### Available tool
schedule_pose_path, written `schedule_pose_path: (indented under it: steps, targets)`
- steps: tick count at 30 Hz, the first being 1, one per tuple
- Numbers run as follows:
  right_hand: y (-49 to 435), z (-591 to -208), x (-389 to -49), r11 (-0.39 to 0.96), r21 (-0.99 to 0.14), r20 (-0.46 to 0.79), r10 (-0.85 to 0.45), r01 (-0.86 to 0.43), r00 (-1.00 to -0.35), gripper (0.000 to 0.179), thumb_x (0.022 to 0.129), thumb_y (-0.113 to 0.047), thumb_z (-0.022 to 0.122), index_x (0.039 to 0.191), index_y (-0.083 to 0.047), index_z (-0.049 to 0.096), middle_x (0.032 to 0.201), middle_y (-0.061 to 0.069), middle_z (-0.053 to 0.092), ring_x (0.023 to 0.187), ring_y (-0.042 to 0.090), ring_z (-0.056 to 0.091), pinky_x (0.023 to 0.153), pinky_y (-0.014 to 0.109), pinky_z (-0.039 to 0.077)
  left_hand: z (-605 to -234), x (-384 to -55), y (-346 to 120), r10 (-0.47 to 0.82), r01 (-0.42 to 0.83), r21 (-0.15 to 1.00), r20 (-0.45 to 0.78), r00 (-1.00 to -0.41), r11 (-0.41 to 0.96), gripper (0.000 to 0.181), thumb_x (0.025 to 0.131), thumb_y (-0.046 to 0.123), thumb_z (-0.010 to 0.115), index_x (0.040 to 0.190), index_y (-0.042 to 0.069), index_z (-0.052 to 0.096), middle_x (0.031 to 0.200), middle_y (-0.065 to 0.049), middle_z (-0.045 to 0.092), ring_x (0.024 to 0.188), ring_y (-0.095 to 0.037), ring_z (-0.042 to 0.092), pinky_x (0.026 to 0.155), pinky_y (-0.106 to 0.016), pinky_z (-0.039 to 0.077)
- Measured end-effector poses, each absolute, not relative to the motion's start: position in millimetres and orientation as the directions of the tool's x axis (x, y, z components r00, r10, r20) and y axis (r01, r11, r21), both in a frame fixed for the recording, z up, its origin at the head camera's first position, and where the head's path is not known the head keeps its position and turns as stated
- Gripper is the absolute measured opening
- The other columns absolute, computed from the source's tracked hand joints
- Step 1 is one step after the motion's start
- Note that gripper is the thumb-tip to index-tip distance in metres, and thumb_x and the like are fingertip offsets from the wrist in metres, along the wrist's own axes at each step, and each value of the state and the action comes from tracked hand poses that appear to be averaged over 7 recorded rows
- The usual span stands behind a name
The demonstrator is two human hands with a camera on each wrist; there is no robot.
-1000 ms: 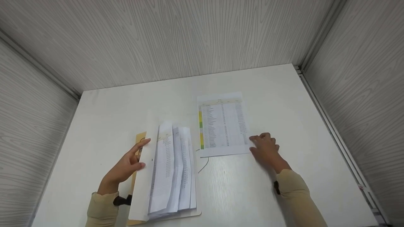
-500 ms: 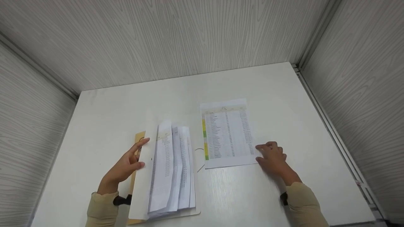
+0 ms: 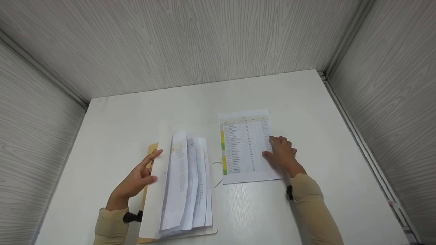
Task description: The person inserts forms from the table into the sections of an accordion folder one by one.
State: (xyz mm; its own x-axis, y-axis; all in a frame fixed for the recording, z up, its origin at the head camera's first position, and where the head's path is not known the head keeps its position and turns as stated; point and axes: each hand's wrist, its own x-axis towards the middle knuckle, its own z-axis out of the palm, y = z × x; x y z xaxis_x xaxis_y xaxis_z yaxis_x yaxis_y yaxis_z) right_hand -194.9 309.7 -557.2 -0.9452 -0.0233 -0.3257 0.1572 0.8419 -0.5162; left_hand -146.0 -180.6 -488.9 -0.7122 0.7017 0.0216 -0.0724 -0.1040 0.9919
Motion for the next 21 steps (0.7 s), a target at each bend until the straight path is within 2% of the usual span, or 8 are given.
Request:
schedule_pose_path:
  steps: [5,10,16,21]
  targets:
    - [297,-557,-206,0.86,-0.48,-0.317,0.015,0.174,-0.948,0.077,0.09,-0.034,0.065,0.148,-0.002,0.027,0.149,0.034,0.019,0.134,0.054,0.018,0.096,0.069,0.02,-488,-145,-179,0.697,-0.055,0.995,0.021,-0.717,-0.087,0.079,0.091,-0.002,0.054,0.154,0.006,0.007,0.129,-0.042,0.045,0.085,-0.014,0.063,0.069,-0.024,0.052]
    - [295,-560,-208,0.857,-0.477,-0.309,0.043,0.194,-0.95,0.074,0.091,-0.029,0.065,0.148,-0.001,0.028,0.148,0.034,0.019,0.133,0.054,0.019,0.095,0.069,0.021,-487,-144,-180,0.695,-0.06,0.994,0.018,-0.719,-0.088,0.079,0.092,-0.001,0.054,0.154,0.006,0.007,0.128,-0.042,0.046,0.088,-0.018,0.066,0.071,-0.026,0.055]
    - [293,-562,-213,0.838,-0.493,-0.335,0.065,0.234,-0.94,0.075,0.09,-0.024,0.066,0.149,-0.002,0.026,0.149,0.034,0.019,0.133,0.054,0.02,0.097,0.069,0.02,-487,-145,-180,0.688,-0.037,0.999,-0.003,-0.726,-0.035,0.079,0.091,0.0,0.054,0.154,0.004,0.007,0.128,-0.041,0.047,0.079,-0.011,0.062,0.066,-0.022,0.05]
    - [293,-559,-216,0.811,-0.523,-0.356,0.072,0.263,-0.932,0.077,0.088,-0.021,0.068,0.149,-0.004,0.025,0.15,0.034,0.016,0.134,0.054,0.019,0.098,0.072,0.018,-486,-145,-180,0.686,-0.045,0.998,-0.006,-0.728,-0.04,0.079,0.09,-0.002,0.054,0.154,0.005,0.007,0.129,-0.041,0.046,0.079,-0.01,0.061,0.065,-0.022,0.049]
